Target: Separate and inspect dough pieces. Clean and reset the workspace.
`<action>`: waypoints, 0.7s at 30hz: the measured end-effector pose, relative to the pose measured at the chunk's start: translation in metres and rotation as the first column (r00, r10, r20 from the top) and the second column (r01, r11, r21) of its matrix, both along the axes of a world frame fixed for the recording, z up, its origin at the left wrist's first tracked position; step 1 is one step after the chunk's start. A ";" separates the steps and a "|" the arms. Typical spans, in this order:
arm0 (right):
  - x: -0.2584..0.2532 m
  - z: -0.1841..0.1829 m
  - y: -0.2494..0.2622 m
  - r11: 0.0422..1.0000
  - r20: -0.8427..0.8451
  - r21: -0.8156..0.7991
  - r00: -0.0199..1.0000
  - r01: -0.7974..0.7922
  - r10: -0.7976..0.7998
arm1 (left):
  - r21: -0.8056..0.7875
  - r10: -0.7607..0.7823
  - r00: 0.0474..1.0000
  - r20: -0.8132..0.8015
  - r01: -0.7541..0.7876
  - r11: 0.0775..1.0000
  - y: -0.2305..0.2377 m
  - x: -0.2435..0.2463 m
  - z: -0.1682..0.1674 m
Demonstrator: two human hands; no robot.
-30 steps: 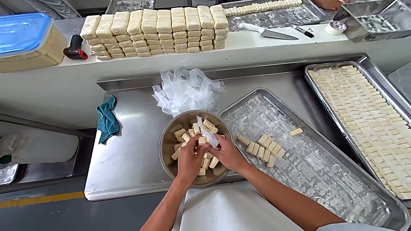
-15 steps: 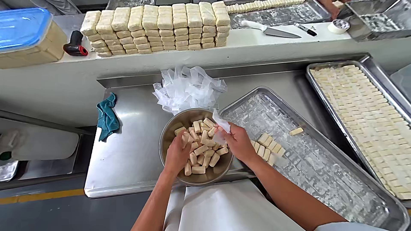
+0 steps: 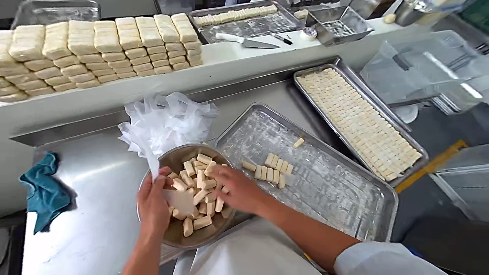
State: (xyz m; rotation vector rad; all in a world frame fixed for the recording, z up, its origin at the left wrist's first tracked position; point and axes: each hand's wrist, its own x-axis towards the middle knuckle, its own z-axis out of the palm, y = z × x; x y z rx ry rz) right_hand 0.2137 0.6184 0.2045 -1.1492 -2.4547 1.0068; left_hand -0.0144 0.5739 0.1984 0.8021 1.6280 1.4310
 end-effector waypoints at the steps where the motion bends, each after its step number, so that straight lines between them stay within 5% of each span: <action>1: 0.025 -0.010 0.012 0.996 0.042 -0.003 0.996 0.084 -0.084 | 0.009 -0.010 0.998 -0.057 0.010 1.000 0.013 -0.009 0.004; 4: 0.083 -0.048 0.054 0.967 0.315 -0.085 0.927 0.239 -0.201 | -0.139 -0.087 0.977 -0.196 0.060 0.989 0.070 -0.033 0.014; 7: 0.098 -0.092 0.064 0.981 0.489 -0.112 0.868 0.160 -0.086 | -0.368 -0.190 0.975 -0.112 0.137 0.920 0.123 -0.047 0.016; 13: 0.108 -0.120 0.056 0.993 0.510 -0.077 0.859 0.087 -0.036 | -0.207 -0.320 0.926 -0.202 0.279 0.938 0.097 -0.021 0.034; 15: 0.122 -0.120 0.060 0.957 0.425 -0.166 0.893 0.239 -0.149 | -0.166 -0.361 0.924 -0.126 0.340 0.926 0.068 -0.008 0.025; 18: 0.137 -0.113 0.066 0.772 0.110 -0.432 0.877 0.465 -0.467 | -0.134 -0.327 0.945 0.007 0.325 0.936 0.026 0.001 0.003; 21: 0.122 -0.076 0.060 0.651 -0.116 -0.611 0.763 0.450 -0.636 | -0.141 -0.293 0.949 0.116 0.308 0.941 -0.003 0.016 -0.007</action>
